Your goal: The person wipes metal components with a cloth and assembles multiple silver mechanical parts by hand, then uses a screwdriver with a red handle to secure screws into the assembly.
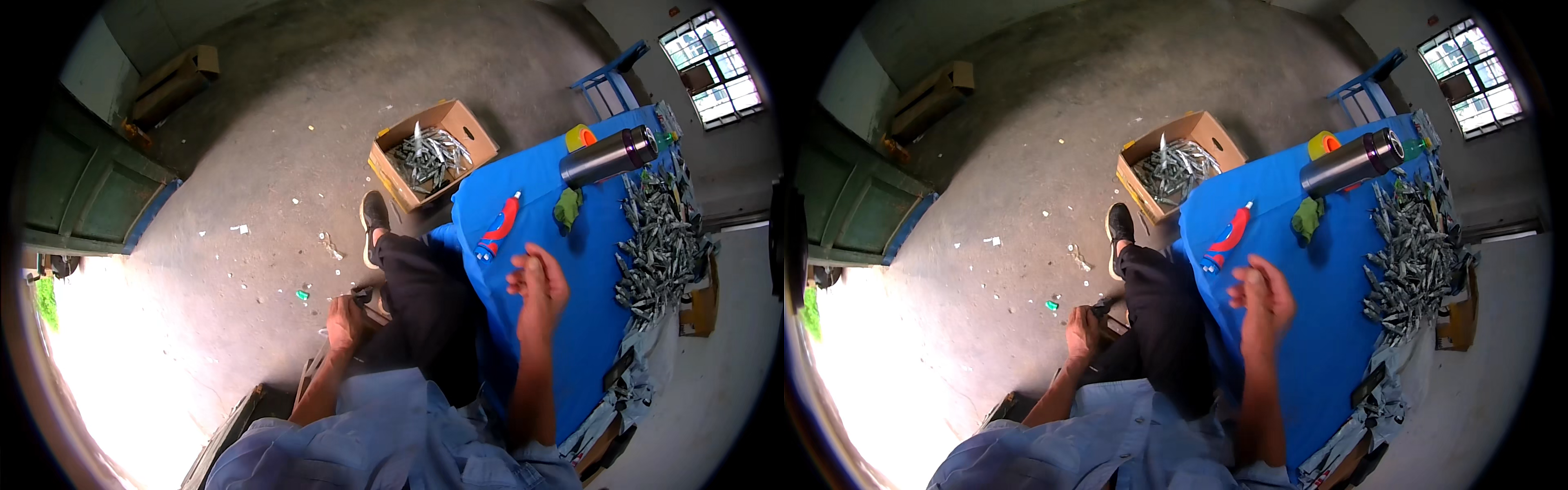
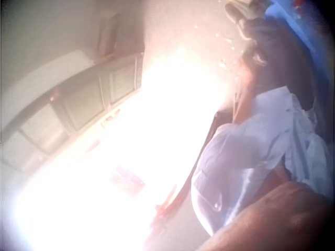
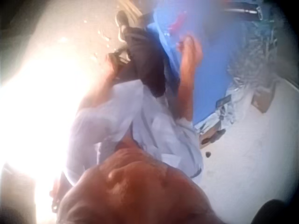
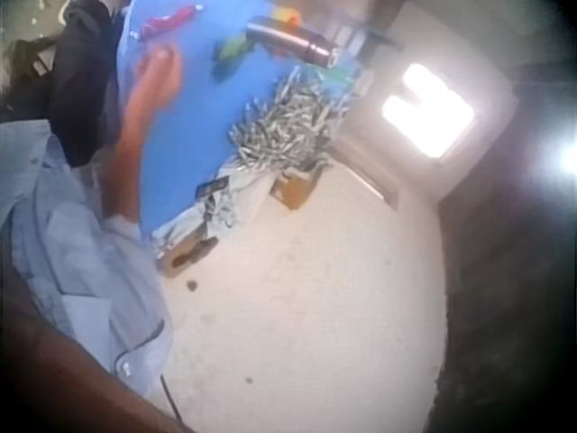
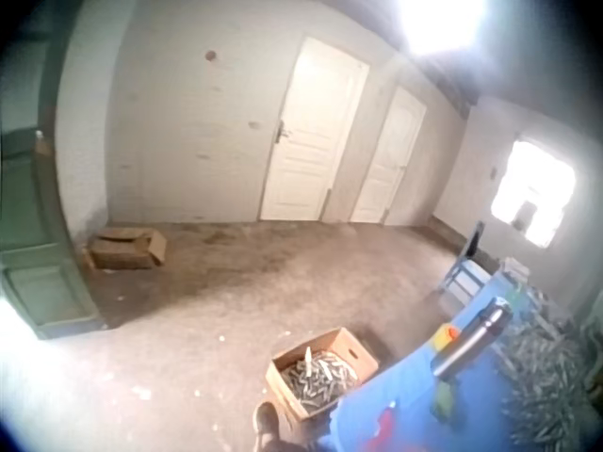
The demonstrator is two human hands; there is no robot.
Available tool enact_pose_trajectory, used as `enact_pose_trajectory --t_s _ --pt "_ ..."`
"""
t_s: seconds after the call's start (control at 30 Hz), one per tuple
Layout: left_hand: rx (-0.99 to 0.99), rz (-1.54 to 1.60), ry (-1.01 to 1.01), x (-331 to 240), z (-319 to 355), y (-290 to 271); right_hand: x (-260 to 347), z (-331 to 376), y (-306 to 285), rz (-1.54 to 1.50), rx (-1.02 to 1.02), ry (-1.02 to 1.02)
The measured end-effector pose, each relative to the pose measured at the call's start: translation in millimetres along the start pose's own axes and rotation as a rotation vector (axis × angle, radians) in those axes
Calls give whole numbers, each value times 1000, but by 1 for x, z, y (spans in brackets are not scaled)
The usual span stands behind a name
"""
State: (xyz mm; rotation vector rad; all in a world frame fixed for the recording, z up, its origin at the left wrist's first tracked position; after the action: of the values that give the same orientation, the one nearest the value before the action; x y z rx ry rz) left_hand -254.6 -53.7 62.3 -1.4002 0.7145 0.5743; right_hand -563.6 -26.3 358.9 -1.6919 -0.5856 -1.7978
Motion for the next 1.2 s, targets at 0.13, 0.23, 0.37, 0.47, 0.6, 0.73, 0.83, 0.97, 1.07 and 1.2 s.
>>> enact_pose_trajectory --t_s 0.13,0.23,0.37,0.47,0.6,0.73,0.83,0.97,1.07,1.2 --pt "33 -11 6 -4 0 -5 -33 12 -76 197 -148 -60" --pt "21 1 -1 -2 1 -4 -48 26 -114 310 -243 -33" --pt "25 -81 64 -10 1 -7 -76 40 -146 408 -264 -68" --pt "92 31 -92 52 6 21 -87 41 -140 538 -298 -201" --pt "122 167 -167 64 1 29 -74 37 -127 623 -340 -365" --pt "95 -110 31 40 -9 20 -63 41 -128 545 -349 -330" --pt "105 -208 123 51 -22 16 -63 44 -127 466 -364 -346" --pt "74 -367 71 71 -41 8 -61 48 -131 398 -346 -312" --pt "-6 -201 -67 83 -62 -6 -62 48 -132 301 -325 -272" --pt "7 -87 -104 46 -77 -39 -70 44 -133 232 -283 -182"
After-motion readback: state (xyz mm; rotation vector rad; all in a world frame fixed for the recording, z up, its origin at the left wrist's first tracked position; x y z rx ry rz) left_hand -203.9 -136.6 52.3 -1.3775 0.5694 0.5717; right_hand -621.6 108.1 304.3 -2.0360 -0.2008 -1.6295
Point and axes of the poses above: each hand's wrist, its own z-axis away from the middle knuckle, its own y-axis out of the palm, x = y × z, the point moved 5 cm from there along -z, towards the middle knuckle, and after that the axes turned 5 degrees about -z, right-handed, at the moved point
